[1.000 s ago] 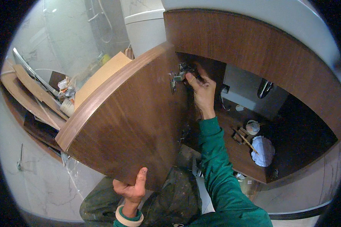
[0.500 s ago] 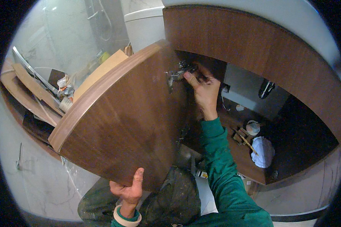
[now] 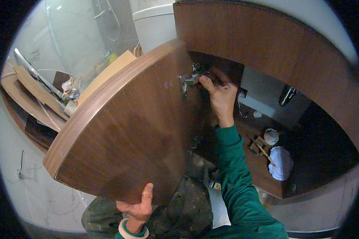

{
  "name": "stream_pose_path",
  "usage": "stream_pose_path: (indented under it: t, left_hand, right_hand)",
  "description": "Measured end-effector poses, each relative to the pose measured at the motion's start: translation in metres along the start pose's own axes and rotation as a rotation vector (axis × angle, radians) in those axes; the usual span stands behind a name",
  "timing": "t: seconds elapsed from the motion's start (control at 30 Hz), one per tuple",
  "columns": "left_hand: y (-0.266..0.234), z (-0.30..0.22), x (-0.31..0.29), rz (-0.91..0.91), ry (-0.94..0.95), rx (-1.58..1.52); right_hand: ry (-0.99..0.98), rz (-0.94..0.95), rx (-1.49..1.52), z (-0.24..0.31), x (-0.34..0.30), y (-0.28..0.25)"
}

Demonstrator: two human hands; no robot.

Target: The person kneels in a bathroom and installs metal hinges onto a wooden cabinet door. They align the door with the cabinet frame, insert the hinge arms, and repeatedly adjust the screws to secure the door in place.

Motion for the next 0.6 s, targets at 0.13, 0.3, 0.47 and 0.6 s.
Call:
stream_pose_path:
  t: [0.13,0.3,0.47,0.6]
  left_hand:
    - [0.002,-0.007,0.001,0.049,0.049,0.056]
    - [0.001,-0.002,0.002,0.045,0.021,0.008]
    - [-0.001,0.008,-0.004,0.117,0.11,0.053]
    - [-0.006,0.005,-0.009,0.035,0.248,-0.063]
  right_hand:
    - [-0.089,0.021,0.106,0.012,-0.003,0.004]
    - [-0.048,0.056,-0.361,0.02,-0.006,-0.005]
    - [-0.109,0.216,-0.411,0.027,-0.004,0.002]
    - [-0.117,0.241,-0.464,0.026,0.003,0.003]
Point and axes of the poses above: each hand's wrist, its own x-axis towards the middle knuckle, its own y-axis out of the palm, z = x × y, the point moved 8 cm from there along x, towards the middle knuckle, and after that the axes turned 9 degrees about -z, right-handed, at the moved point
